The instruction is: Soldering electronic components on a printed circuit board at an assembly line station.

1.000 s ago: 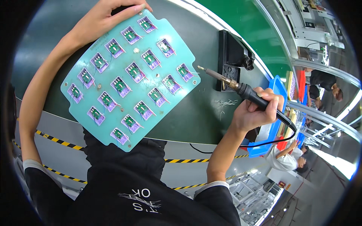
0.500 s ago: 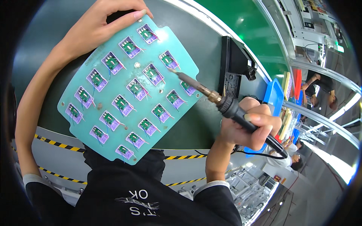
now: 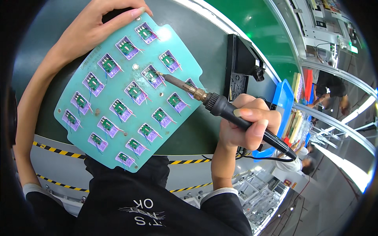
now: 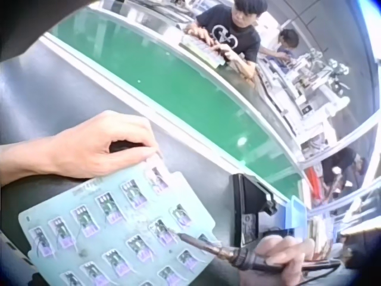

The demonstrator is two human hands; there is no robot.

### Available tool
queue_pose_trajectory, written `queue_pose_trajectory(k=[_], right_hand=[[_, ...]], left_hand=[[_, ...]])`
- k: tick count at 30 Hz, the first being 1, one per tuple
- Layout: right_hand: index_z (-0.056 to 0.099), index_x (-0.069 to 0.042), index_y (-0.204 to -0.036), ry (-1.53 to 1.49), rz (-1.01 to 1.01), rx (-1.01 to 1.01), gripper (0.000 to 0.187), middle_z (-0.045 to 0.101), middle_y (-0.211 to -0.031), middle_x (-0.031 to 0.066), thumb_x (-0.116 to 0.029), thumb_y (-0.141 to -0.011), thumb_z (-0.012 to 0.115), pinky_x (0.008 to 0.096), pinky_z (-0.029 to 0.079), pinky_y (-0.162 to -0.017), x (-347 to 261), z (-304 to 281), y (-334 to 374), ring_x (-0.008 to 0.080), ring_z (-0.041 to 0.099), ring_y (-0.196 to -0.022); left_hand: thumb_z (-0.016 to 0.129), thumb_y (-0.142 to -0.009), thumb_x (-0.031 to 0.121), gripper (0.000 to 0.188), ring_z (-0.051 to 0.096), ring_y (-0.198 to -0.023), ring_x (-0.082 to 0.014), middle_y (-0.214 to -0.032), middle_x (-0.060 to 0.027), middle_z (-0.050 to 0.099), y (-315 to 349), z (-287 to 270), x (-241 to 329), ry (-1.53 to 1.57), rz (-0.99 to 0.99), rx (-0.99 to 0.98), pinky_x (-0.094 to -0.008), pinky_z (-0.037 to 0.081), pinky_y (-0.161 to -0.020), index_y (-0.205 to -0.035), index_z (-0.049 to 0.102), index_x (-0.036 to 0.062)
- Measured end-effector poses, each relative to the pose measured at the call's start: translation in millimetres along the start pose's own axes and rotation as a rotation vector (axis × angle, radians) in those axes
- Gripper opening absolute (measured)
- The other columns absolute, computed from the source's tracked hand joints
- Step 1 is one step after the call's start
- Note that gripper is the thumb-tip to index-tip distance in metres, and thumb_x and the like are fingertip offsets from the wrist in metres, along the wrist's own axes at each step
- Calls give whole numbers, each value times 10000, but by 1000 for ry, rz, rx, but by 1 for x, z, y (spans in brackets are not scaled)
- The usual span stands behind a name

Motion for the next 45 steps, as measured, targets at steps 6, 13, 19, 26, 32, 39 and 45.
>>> queue_pose_trajectory(k=[6,13,19,26,32,39,45], right_hand=[[497,-76,-751,-53,-7,-12,278,357,-518,-29,-292,-924,516,208,226,-431,-2,-4,-1,34,256,-382],[515,-29,-728,-96,-35,42,311,357,-488,-10,-270,-924,505,188,245,-349,-4,-28,-5,48,274,-351],[516,-40,-713,-50,-95,88,318,356,-485,-16,-277,-924,510,186,228,-369,-16,-40,-9,37,264,-357],[509,-69,-716,-79,-100,121,329,379,-490,-9,-324,-923,517,184,215,-368,-22,-43,-7,42,268,-358],[510,-72,-709,-2,-97,175,337,383,-492,-3,-340,-914,494,189,210,-373,-27,-44,-4,47,265,-360],[506,-74,-688,31,-98,190,336,365,-490,-5,-332,-902,486,189,218,-402,-29,-43,-4,58,256,-366],[517,-69,-682,44,-91,237,363,322,-513,-21,-345,-916,484,200,186,-382,-28,-39,-3,58,235,-384]], left_hand=[[599,-942,90,165,647,-860,-250,-914,-161,666,-25,4,14,-436,-886,-315,-341,501,-793,-972,673,-54],[592,-961,112,182,635,-870,-190,-898,-131,678,-20,14,6,-400,-861,-332,-319,491,-811,-991,677,-46],[584,-972,131,197,627,-862,-173,-895,-119,676,-18,13,8,-411,-913,-301,-305,488,-800,-998,678,-41],[577,-986,153,216,617,-862,-145,-901,-102,676,-19,17,13,-411,-893,-331,-293,485,-791,-1011,683,-34],[577,-991,165,228,608,-867,-129,-913,-95,681,-20,17,15,-407,-895,-325,-289,487,-795,-1032,679,-34],[580,-996,190,252,611,-885,-132,-935,-94,686,-18,17,14,-418,-859,-331,-290,491,-812,-1059,670,-37],[582,-994,195,260,623,-906,-141,-958,-106,696,-14,13,13,-427,-860,-312,-296,495,-825,-1069,670,-38]])
Point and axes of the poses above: each hand's wrist, its own y-axis away from the middle knuckle, its own z-axis out of the palm, x = y × z, the point moved 7 cm from there along -y, towards the middle knuckle
